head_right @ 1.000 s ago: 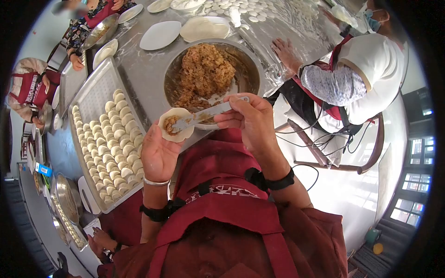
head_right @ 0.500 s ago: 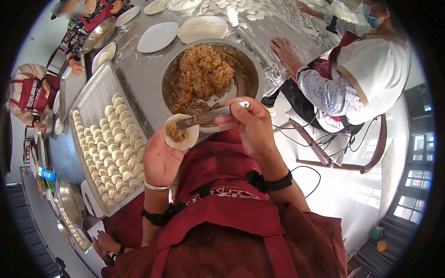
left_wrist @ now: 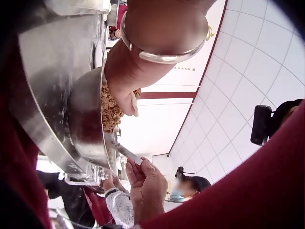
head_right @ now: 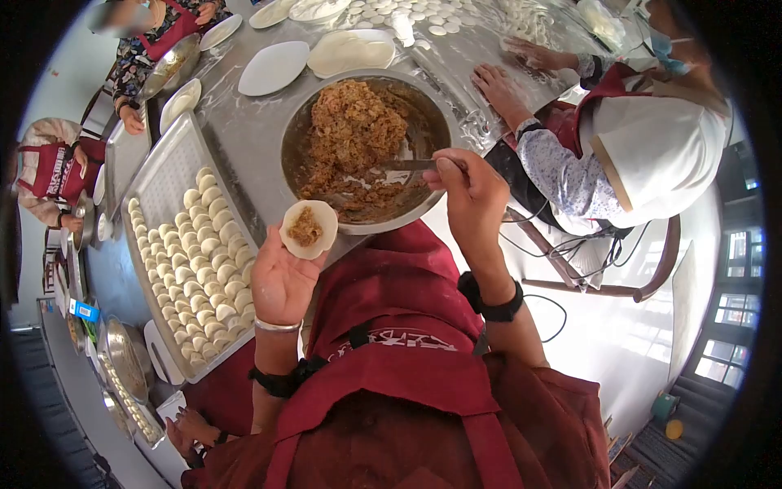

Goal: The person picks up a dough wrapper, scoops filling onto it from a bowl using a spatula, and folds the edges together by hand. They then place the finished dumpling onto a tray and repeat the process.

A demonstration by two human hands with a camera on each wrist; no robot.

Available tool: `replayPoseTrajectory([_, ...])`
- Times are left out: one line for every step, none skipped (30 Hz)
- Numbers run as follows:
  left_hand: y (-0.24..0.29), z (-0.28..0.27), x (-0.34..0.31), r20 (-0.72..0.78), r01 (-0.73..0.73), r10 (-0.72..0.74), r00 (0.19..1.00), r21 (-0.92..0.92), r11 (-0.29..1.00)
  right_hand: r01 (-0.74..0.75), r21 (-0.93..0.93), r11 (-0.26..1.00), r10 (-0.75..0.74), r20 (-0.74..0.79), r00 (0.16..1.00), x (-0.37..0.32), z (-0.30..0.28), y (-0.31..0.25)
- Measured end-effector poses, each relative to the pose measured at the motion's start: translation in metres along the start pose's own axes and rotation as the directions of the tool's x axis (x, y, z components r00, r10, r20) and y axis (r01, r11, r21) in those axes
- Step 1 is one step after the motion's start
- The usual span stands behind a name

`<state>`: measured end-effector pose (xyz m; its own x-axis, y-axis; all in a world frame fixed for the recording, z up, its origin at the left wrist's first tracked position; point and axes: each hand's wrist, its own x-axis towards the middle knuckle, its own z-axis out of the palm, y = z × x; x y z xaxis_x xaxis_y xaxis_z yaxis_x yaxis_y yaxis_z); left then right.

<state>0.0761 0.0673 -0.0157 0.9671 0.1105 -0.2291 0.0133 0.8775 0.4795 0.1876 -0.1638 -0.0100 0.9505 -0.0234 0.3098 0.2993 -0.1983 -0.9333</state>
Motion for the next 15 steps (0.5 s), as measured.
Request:
replayPoseTrajectory([0.0,-0.001,0.002,0.01,-0.005,0.005,1.0,0.001,1.0,-0.045,0.131,0.99,0.047,-0.009,0.999,0.0,0.0,-0.006])
replayPoseTrajectory([0.0,-0.003,0.001,0.013,-0.004,0.004,1.0,0.002,1.0,-0.096,0.259,0.961,0.102,-0.01,0.995,-0.002,-0.001,-0.013])
replayPoseTrajectory([0.0,-0.005,-0.001,0.017,0.003,-0.003,1.0,0.007,1.0,-0.146,0.382,0.912,0.162,-0.012,0.987,-0.006,-0.002,-0.017])
replayPoseTrajectory([-0.001,-0.004,-0.001,0.01,0.003,-0.003,1.0,0.009,1.0,-0.166,0.503,0.848,0.172,0.036,0.985,-0.008,-0.003,-0.019])
replayPoseTrajectory([-0.001,-0.002,0.0,0.004,0.001,-0.002,1.0,0.01,1.0,-0.187,0.544,0.818,0.181,0.065,0.981,-0.011,-0.002,-0.021])
replayPoseTrajectory([-0.002,-0.001,0.0,-0.002,0.0,0.0,1.0,0.01,1.0,-0.209,0.582,0.786,0.188,0.096,0.977,-0.015,0.001,-0.024])
replayPoseTrajectory([-0.001,-0.001,0.0,0.003,0.007,-0.007,1.0,0.016,1.0,-0.232,0.617,0.752,0.194,0.129,0.973,-0.018,0.004,-0.027])
replayPoseTrajectory([-0.001,-0.002,0.0,0.006,0.013,-0.013,1.0,0.022,1.0,-0.274,0.621,0.734,0.226,0.157,0.961,-0.021,0.007,-0.028])
replayPoseTrajectory([-0.001,-0.003,0.0,0.008,0.018,-0.018,1.0,0.027,0.999,-0.322,0.631,0.706,0.267,0.184,0.946,-0.022,0.008,-0.027])
replayPoseTrajectory([-0.001,-0.002,0.0,0.006,0.013,-0.013,1.0,0.029,0.999,-0.37,0.64,0.674,0.308,0.212,0.928,-0.023,0.01,-0.023])
replayPoseTrajectory([-0.001,-0.001,-0.001,0.004,0.008,-0.009,1.0,0.031,0.999,-0.416,0.646,0.64,0.347,0.24,0.907,-0.024,0.012,-0.021])
replayPoseTrajectory([-0.001,0.0,-0.001,0.002,0.003,-0.003,1.0,0.033,0.999,-0.443,0.641,0.627,0.376,0.249,0.893,-0.025,0.014,-0.02])
replayPoseTrajectory([-0.002,0.002,-0.002,0.019,-0.006,0.006,1.0,0.041,0.999,-0.461,0.641,0.614,0.395,0.256,0.882,-0.025,0.016,-0.02])
replayPoseTrajectory([-0.002,0.003,-0.002,0.035,-0.017,0.015,0.999,0.049,0.999,-0.479,0.64,0.601,0.414,0.263,0.872,-0.025,0.018,-0.019])
replayPoseTrajectory([-0.002,0.004,-0.003,0.05,-0.028,0.025,0.998,0.056,0.998,-0.496,0.639,0.587,0.432,0.271,0.86,-0.026,0.02,-0.019])
